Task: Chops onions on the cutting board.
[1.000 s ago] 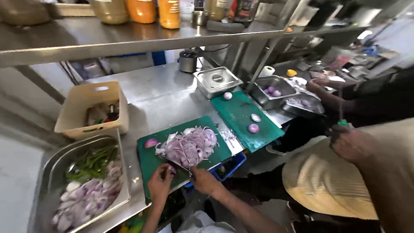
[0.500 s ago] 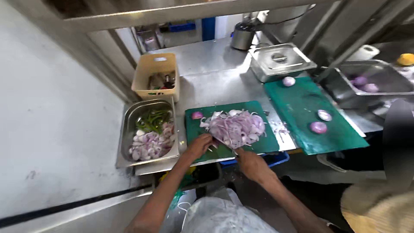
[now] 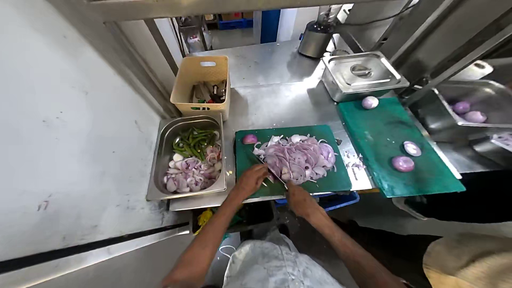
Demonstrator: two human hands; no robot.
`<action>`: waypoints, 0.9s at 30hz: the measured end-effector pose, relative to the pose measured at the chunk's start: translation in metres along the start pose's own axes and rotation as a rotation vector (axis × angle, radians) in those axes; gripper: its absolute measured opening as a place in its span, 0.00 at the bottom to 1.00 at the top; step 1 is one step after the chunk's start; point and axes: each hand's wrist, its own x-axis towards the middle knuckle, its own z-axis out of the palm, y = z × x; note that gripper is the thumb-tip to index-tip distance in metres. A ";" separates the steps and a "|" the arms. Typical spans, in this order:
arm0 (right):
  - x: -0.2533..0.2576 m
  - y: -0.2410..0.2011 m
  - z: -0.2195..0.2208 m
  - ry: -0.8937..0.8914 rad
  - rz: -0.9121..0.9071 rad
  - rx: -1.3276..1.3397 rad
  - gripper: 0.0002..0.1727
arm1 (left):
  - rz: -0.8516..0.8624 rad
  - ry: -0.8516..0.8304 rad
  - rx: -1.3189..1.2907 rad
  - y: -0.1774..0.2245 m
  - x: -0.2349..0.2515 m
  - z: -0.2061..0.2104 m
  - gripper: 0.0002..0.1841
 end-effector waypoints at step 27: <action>-0.005 -0.004 -0.002 -0.056 -0.007 0.030 0.25 | -0.020 0.146 0.000 -0.008 -0.015 0.027 0.09</action>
